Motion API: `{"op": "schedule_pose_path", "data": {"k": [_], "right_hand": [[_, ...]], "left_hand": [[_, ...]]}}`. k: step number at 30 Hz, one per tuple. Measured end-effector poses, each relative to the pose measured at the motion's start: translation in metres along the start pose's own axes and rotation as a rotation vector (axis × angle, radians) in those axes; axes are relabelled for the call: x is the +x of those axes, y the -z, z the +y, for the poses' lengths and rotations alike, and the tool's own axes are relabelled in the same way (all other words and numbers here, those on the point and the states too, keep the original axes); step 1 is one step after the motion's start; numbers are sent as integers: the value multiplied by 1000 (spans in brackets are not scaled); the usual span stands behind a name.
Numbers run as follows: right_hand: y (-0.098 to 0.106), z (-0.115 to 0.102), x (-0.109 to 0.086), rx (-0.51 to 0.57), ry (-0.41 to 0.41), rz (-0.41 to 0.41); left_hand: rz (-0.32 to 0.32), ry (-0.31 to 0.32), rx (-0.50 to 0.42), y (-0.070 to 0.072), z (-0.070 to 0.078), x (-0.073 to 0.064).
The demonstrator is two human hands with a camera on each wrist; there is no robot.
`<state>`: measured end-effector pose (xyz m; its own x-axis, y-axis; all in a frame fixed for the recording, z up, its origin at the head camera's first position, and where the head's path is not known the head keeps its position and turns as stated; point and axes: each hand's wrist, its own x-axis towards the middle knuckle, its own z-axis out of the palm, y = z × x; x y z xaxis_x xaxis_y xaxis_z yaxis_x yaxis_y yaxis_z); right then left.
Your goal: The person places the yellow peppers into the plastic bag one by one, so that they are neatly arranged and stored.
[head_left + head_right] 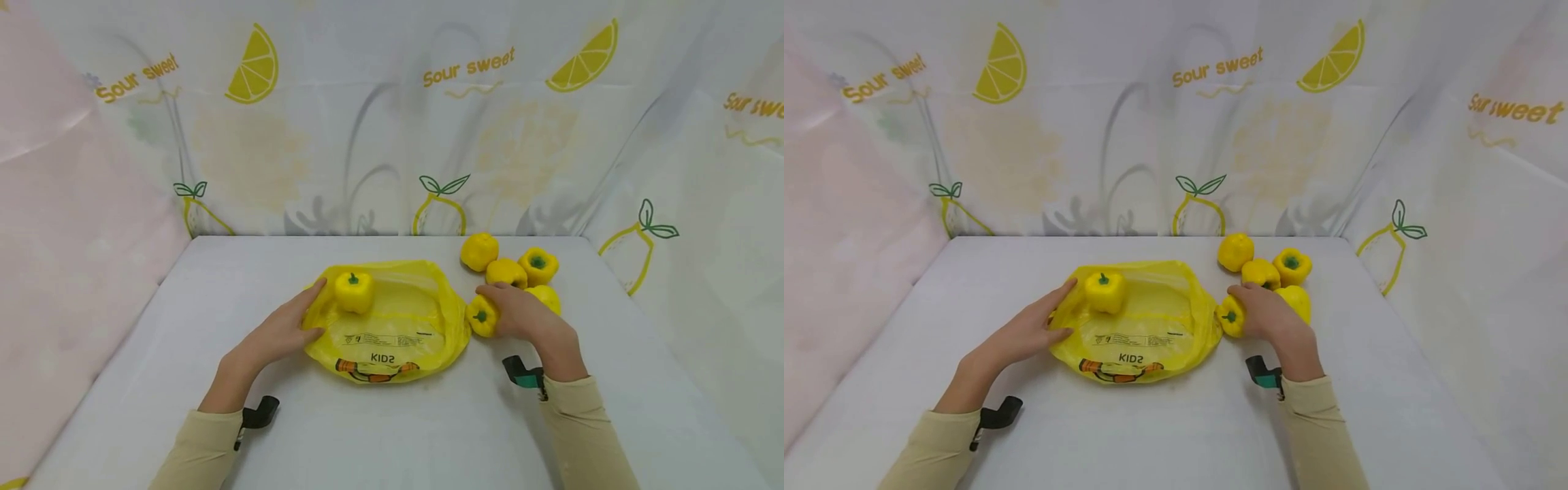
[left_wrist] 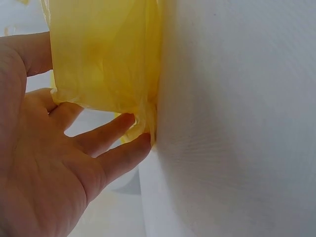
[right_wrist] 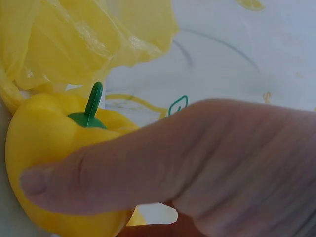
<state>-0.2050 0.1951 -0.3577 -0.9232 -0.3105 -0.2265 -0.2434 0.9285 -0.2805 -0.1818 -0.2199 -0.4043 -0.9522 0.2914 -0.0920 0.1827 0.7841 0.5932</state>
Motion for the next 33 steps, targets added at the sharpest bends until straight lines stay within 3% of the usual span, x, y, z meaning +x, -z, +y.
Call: {"op": "schedule_pose_path", "data": {"k": [13,17,24,33], "right_hand": [[12,15,2,240,116,187],[13,12,3,333,144,212],[11,-2,10,549,263,305],[2,-33,18,634,362,264]], "left_hand": [[-2,3,1,-2,-4,-1],[-1,-1,-6,-3,-3,0],[3,-12,-12,-4,-3,0],[3,-32,-19,-2,-1,3]]}}
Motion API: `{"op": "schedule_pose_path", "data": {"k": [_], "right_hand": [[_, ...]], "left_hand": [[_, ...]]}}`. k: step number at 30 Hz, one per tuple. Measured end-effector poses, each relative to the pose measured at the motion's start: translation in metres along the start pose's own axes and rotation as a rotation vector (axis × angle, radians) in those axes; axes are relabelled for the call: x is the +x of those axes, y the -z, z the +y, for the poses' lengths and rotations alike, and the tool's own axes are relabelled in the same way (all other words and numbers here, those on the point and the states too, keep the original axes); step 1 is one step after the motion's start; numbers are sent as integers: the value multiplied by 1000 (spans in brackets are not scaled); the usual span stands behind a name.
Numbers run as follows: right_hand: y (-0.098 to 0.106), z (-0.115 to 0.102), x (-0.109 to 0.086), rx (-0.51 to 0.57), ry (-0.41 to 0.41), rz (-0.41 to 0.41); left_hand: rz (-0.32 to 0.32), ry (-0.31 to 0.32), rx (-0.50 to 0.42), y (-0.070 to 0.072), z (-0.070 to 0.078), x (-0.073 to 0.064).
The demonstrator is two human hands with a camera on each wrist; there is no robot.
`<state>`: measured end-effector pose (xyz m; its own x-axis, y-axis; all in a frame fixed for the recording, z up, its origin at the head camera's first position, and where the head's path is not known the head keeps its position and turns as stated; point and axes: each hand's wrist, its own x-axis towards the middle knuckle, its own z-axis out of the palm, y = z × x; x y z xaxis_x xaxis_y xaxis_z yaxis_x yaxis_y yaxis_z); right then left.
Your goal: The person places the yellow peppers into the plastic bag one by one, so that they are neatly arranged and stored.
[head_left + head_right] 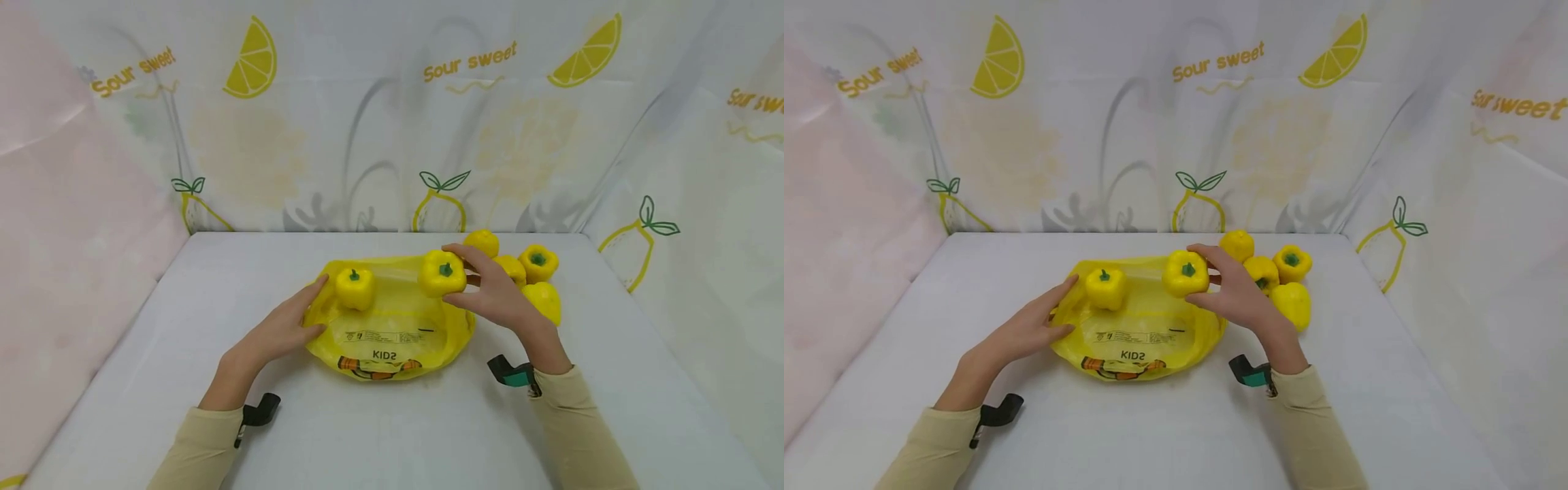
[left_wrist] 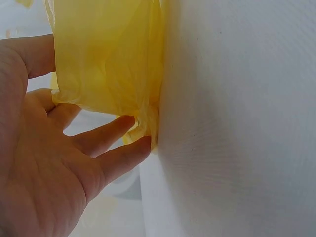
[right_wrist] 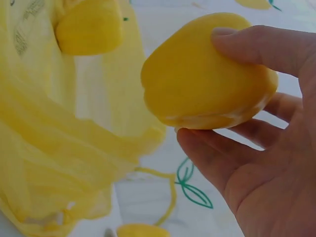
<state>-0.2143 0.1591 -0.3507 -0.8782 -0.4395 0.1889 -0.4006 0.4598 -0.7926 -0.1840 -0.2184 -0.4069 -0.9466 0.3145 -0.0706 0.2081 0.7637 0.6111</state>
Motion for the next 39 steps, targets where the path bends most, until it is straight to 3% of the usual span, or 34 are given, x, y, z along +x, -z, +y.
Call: {"op": "schedule_pose_path", "data": {"k": [12,19,24,32,39], "right_hand": [[-44,7,22,-8,-45,-133],[-66,9,34,4,-75,-109],[-78,15,40,-36,-46,-68],[-84,23,42,-171,-41,-61],[-87,26,42,-151,-61,-82]], "left_hand": [[-6,-8,-19,-1,3,2],[-10,2,-5,-2,3,2],[-10,2,-3,-1,3,1],[-10,9,-14,-2,6,2],[-3,0,-12,-4,6,2]]}}
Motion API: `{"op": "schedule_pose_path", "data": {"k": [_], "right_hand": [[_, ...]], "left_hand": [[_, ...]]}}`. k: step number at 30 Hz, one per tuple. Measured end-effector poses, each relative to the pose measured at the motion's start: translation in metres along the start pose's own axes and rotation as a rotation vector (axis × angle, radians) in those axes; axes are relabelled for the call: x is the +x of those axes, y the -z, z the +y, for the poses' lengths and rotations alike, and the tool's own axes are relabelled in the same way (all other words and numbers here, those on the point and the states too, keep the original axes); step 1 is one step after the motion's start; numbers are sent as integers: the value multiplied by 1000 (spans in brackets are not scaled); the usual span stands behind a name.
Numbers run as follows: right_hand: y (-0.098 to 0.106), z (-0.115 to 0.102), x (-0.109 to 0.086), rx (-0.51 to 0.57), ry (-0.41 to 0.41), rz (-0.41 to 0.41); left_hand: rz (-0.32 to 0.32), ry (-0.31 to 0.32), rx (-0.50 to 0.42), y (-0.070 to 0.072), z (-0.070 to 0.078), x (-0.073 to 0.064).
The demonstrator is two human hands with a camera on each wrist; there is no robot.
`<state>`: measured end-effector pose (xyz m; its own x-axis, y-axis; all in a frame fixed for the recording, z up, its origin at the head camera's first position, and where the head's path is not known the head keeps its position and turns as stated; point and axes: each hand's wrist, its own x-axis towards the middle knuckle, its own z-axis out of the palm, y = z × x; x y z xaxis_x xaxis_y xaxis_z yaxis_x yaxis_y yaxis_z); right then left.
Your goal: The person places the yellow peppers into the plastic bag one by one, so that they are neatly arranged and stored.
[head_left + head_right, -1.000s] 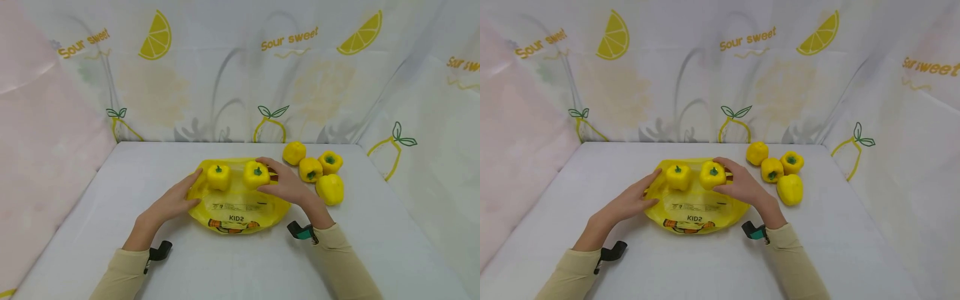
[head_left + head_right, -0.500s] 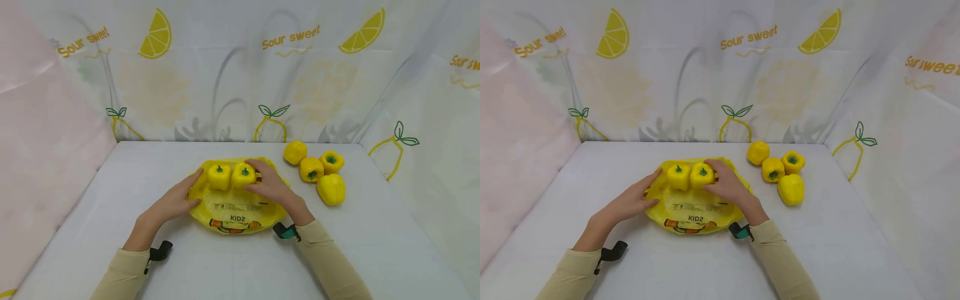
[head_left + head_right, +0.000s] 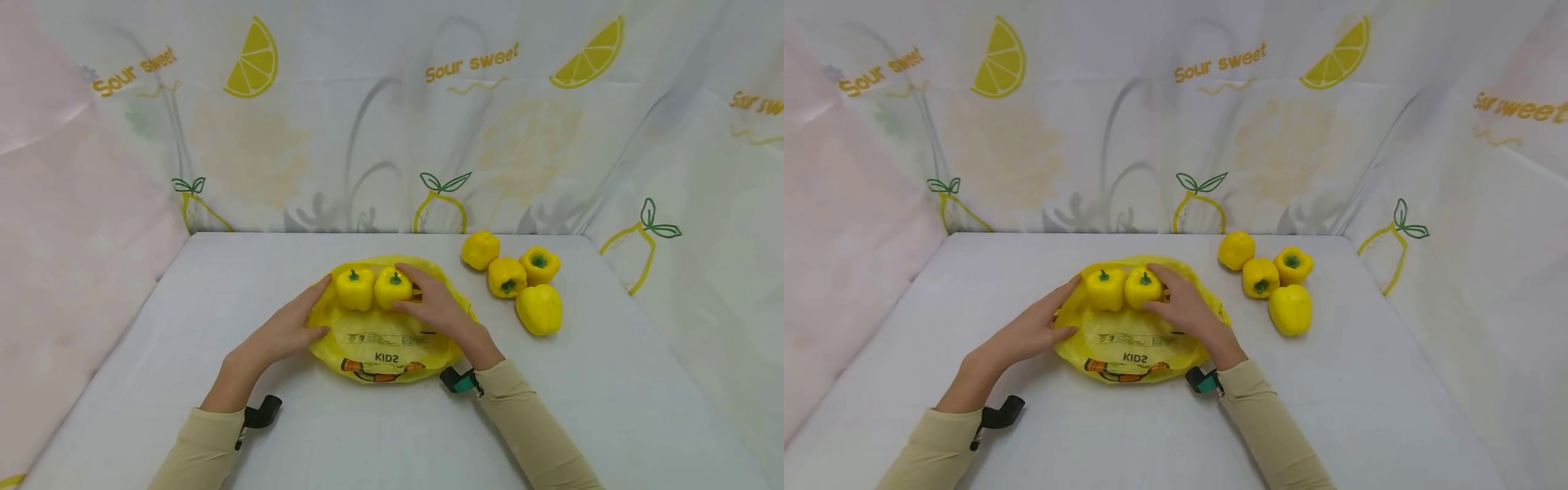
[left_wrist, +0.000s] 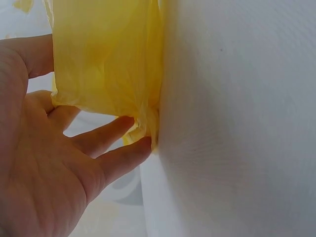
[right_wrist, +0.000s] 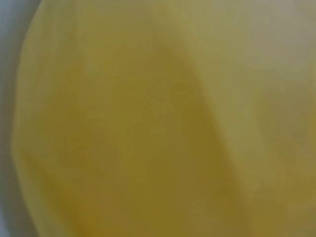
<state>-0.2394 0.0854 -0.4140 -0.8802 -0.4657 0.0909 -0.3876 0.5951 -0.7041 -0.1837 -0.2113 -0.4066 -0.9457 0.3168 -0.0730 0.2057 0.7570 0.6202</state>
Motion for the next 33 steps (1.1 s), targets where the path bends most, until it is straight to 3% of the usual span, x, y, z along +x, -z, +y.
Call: {"op": "schedule_pose_path", "data": {"k": [8,17,27,33], "right_hand": [[1,-2,-1,-9,-17,-8],[19,-9,-7,0,-42,9],[49,-13,-17,-48,49,192],[69,-3,-22,-25,34,285]], "left_hand": [[4,-2,-6,1,0,-2],[6,8,10,1,-2,-2],[1,22,16,1,-2,-1],[2,25,22,0,-2,-1]]}}
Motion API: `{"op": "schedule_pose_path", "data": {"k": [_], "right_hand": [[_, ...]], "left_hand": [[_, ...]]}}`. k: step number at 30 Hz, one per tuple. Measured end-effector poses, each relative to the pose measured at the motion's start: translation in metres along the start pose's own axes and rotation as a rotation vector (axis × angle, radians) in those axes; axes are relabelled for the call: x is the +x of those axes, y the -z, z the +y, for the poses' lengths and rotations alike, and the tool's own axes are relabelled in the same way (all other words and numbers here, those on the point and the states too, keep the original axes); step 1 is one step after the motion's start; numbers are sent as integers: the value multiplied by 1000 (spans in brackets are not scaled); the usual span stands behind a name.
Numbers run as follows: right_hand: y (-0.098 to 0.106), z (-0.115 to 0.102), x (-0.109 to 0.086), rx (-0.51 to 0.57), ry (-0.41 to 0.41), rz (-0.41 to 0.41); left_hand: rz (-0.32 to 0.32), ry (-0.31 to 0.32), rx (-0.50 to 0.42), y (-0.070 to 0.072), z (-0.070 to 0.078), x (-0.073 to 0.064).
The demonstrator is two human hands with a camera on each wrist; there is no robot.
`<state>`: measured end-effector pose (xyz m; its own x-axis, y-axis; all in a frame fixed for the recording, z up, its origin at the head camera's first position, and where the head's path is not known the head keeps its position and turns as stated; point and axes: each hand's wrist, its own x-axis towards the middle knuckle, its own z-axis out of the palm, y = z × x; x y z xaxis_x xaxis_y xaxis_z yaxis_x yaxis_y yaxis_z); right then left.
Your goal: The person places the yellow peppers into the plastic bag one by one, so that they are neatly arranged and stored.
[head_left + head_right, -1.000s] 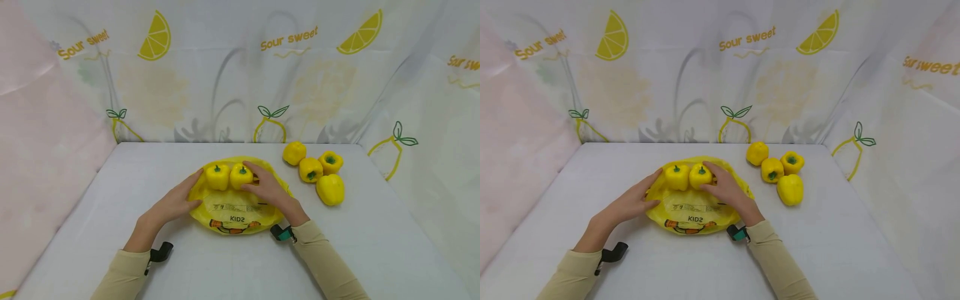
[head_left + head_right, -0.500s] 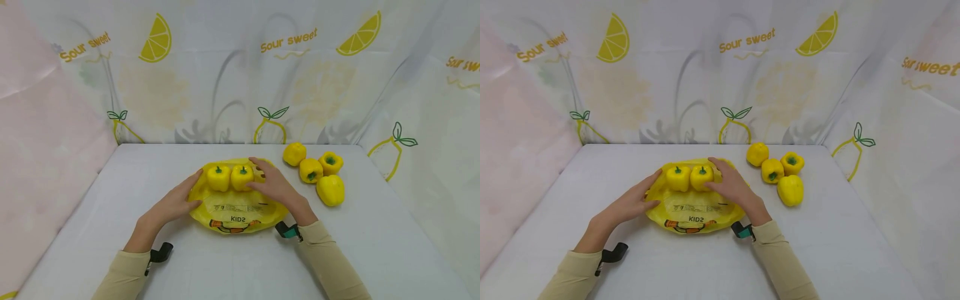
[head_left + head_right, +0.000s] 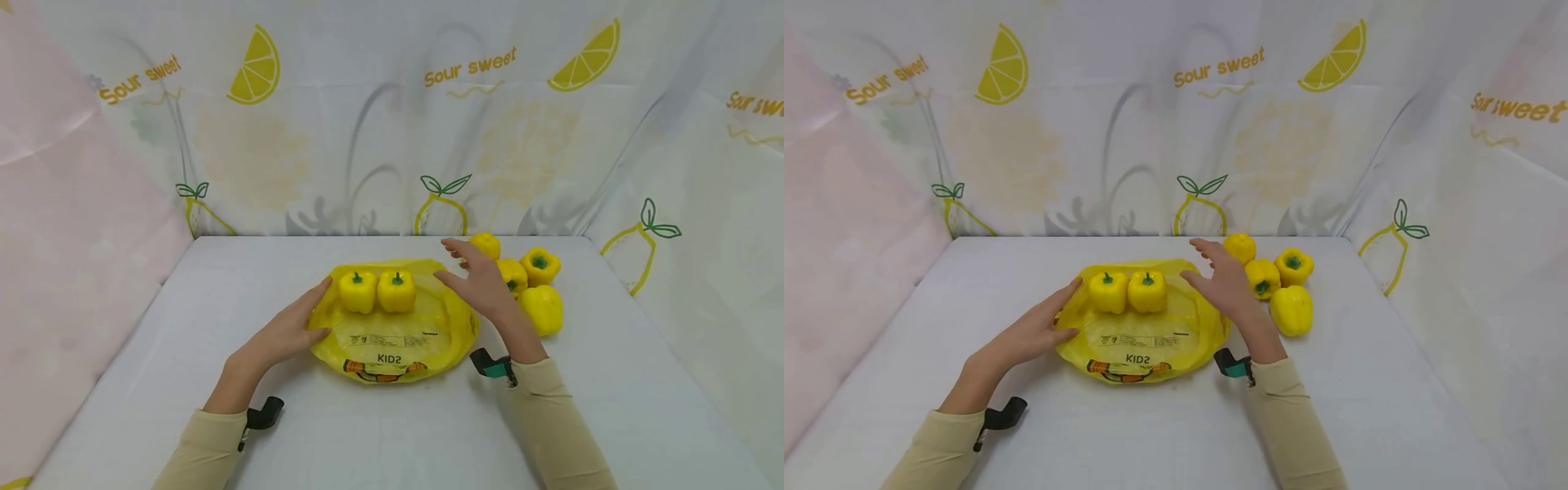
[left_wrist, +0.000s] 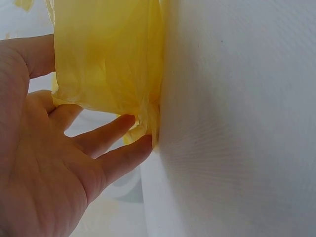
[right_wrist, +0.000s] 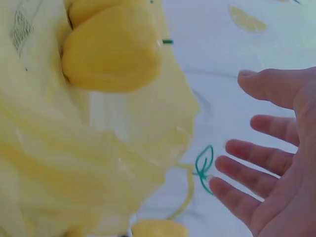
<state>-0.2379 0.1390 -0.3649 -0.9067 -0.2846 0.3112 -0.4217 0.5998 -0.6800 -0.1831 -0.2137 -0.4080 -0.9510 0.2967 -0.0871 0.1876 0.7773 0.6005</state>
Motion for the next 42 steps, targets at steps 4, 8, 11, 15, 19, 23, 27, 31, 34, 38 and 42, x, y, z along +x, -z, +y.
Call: {"op": "schedule_pose_path", "data": {"k": [4,8,11,15,19,23,27,31,34,38,42], "right_hand": [[13,11,0,-106,-95,95],[26,22,-3,-238,-257,151],[37,30,-6,-269,-343,145],[52,38,-11,-273,-406,105],[60,46,-15,-299,-434,42],[63,56,-19,-354,-437,-42],[61,62,-20,-395,-435,-127],[56,65,-19,-459,-382,-166],[51,67,-19,-533,-314,-184],[44,69,-19,-595,-252,-208],[38,70,-19,-613,-249,-214]], "left_hand": [[-2,-5,2,0,0,-1],[-3,-9,7,1,1,-1],[-2,-15,5,1,1,-1],[-4,-14,-5,1,2,-1],[-7,-6,-2,2,2,-1],[-5,-8,4,2,1,-1],[0,-8,6,2,0,0],[1,-14,3,2,0,0],[-3,-13,1,2,0,0],[-4,-10,1,2,1,-1],[1,-14,-2,2,0,-1]]}}
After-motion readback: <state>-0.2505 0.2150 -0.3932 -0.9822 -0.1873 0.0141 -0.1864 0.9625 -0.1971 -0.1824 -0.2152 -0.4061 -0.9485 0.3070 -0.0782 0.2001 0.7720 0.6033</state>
